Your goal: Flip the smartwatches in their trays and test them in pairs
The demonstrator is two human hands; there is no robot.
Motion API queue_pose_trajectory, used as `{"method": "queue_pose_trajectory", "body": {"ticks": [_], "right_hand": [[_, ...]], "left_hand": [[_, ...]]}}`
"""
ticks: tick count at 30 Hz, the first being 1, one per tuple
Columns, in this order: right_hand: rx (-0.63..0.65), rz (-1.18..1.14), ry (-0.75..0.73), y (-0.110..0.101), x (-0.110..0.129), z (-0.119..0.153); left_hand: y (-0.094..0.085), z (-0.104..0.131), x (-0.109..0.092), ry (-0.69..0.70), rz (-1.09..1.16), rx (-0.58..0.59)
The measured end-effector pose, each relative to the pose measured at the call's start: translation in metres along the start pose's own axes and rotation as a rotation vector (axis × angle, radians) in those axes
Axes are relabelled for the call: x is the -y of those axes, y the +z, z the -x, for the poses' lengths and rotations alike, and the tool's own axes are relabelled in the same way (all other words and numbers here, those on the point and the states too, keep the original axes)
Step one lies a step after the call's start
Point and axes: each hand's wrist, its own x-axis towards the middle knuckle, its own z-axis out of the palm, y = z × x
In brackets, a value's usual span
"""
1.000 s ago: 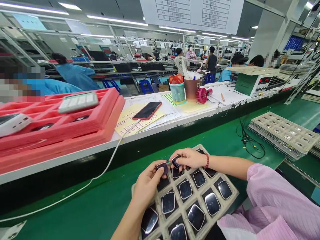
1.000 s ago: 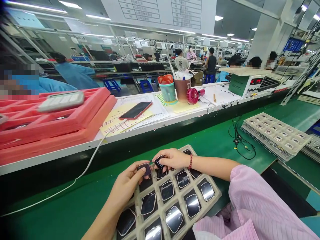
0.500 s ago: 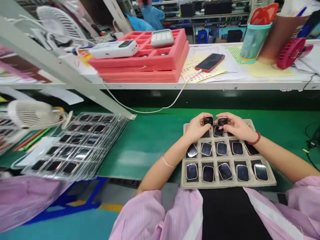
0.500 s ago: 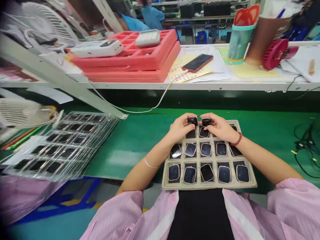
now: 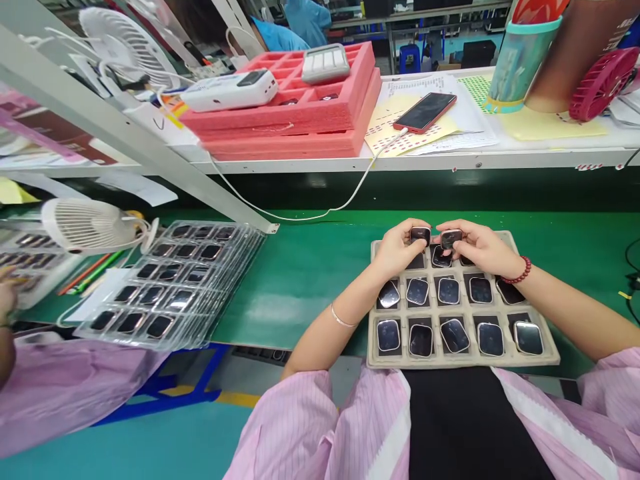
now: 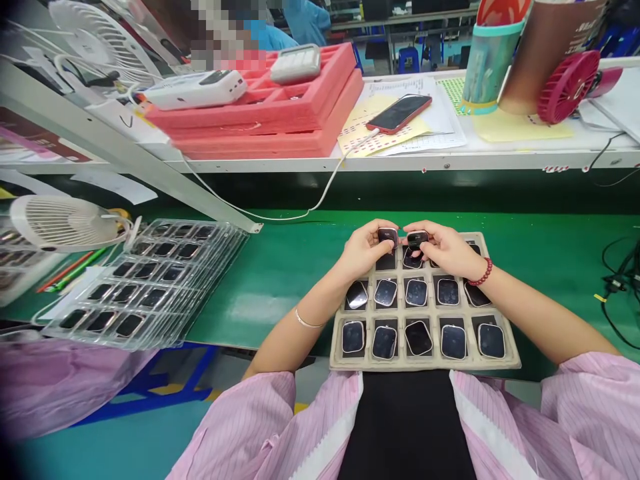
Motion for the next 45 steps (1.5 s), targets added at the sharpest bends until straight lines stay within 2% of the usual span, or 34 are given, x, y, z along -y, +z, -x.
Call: {"method": "queue_pose_trajectory", "body": {"ticks": [8, 26, 36, 40, 45], "right_hand": [[-0.007, -0.005, 0.012, 0.0011, 0.0041, 0.0013], [0.020, -0.017, -0.026, -0.0006, 0.0014, 0.0020], [-0.007, -0.028, 0.024, -0.0005, 0.0024, 0.0025], [-0.001, -0.030, 0.013, -0.0003, 0.0052, 0.0023], [-0.004, -0.088, 0.069, -0.0007, 0.0042, 0.0001]], "left_hand": [[-0.0008, 0.0013, 0.0010, 0.016, -0.081, -0.005], [-0.0012, -0.0001, 0.0043, 0.032, -0.019, 0.008], [-0.0011, 0.0008, 0.0029, -0.007, -0.038, 0.011], [0.0001, 0.0003, 0.0010, -0.024, 0.029, 0.005], [-0.0009, -0.0003, -0.0014, -0.068, 0.120, 0.028]]}}
